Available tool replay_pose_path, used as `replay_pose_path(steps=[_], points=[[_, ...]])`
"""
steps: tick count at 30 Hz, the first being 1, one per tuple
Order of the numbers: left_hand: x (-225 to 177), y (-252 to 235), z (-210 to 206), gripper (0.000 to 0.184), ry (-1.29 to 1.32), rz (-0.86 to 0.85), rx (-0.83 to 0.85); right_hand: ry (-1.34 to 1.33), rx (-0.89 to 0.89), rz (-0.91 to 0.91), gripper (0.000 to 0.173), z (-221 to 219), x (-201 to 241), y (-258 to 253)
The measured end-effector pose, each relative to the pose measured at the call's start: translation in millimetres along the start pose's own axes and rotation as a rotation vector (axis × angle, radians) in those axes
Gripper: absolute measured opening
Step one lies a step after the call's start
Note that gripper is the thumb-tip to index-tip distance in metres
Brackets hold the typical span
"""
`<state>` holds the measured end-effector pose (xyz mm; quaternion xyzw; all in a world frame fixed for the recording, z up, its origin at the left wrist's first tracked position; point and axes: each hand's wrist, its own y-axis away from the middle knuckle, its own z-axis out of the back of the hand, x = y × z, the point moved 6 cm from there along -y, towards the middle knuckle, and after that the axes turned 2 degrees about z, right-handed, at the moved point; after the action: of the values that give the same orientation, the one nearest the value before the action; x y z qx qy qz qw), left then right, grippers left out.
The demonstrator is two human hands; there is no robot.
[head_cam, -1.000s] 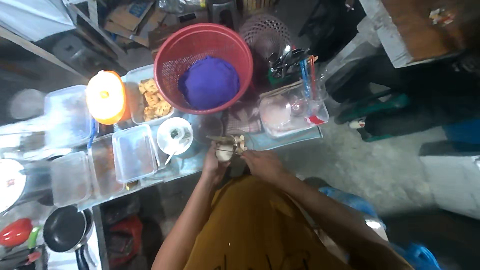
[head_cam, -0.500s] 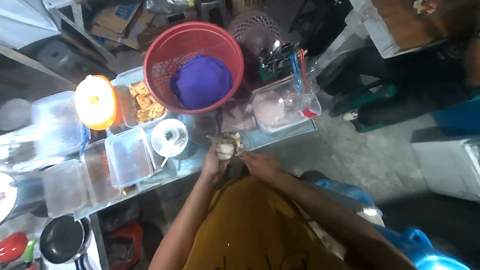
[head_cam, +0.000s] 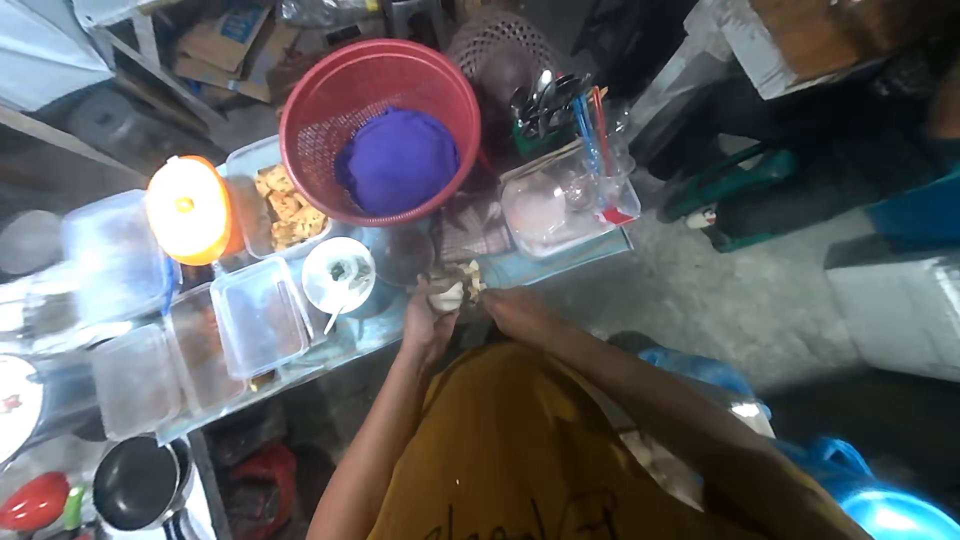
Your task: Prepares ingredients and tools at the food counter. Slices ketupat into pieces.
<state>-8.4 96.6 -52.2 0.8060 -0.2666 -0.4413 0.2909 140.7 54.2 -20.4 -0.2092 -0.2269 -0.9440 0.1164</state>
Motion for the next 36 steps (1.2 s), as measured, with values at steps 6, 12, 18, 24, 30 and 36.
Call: replay_pose_path(steps=[6,12,18,24,30,36], points=[[1,-3,7,0.055,0.053,0.019,-0.049,0.024,-0.063,0.038,0.043,-1,0,-6],[17,-7,16,0.055,0.007,0.117,-0.125,0.028,-0.073,0.068,0.044,5,-5,-2],[23,-10,16,0.052,0.058,0.064,-0.139,-0.233,-0.1,-0.098,0.046,0,-19,8],[18,-9,7,0.052,0.126,-0.145,-0.139,-0.321,0.098,-0.274,0.045,-13,1,20],[21,-11,1,0.054,0.195,-0.072,-0.124,-0.232,0.086,-0.339,0.043,-10,9,15],[24,-8,0,0.054,0.22,-0.037,-0.095,-0.187,0.048,-0.324,0.043,-16,15,17]])
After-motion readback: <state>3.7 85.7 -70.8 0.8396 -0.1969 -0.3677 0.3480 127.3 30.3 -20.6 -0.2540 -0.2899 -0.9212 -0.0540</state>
